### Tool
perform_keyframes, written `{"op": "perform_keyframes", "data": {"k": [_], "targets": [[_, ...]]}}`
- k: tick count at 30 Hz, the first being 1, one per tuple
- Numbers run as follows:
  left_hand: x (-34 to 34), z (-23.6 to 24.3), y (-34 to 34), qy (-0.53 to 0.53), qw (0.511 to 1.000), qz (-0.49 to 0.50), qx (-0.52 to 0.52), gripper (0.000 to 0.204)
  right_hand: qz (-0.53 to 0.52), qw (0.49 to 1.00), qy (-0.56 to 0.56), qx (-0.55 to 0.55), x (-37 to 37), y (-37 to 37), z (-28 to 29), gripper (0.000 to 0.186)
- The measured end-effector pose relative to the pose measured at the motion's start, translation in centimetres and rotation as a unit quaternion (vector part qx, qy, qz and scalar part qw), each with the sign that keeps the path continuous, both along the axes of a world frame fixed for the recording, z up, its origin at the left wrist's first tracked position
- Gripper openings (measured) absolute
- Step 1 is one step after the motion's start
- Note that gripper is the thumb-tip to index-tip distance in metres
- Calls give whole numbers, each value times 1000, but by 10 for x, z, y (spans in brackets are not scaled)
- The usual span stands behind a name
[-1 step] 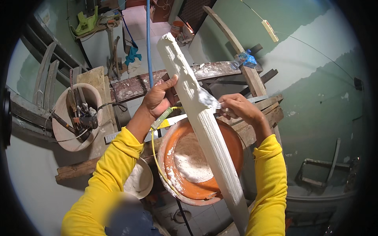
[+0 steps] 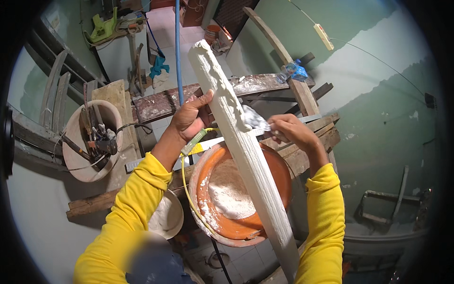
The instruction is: The person scoops white powder from a bucket into a bowl, mixes it with water using a trowel, and applies the resulting paste onto a long white strip. The person then smooths the paste along the strip's surface.
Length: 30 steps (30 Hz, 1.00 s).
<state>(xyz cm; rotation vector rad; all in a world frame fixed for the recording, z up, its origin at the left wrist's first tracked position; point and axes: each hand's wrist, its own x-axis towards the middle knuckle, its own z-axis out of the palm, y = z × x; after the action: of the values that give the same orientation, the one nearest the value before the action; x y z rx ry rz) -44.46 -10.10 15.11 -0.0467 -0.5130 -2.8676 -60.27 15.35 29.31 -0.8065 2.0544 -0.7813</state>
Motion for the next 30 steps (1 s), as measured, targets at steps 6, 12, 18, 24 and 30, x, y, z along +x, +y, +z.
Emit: {"op": "perform_keyframes", "data": {"k": [6,12,18,24,30], "targets": [[-6,8,-2,-52,997,12,-62,33,-160,980,89,-74,35,110,33,22],[-5,21,-11,-103,985,39,-136,40,-180,968,172,-18,174,133,115,28],[49,44,-14,-169,955,56,-237,43,4,966,257,33,322,99,97,36],[257,49,-23,-220,816,121,-520,40,74,954,284,59,395,53,-19,27],[378,-57,9,-463,777,119,-409,56,143,906,391,78,388,-22,-83,14]]}}
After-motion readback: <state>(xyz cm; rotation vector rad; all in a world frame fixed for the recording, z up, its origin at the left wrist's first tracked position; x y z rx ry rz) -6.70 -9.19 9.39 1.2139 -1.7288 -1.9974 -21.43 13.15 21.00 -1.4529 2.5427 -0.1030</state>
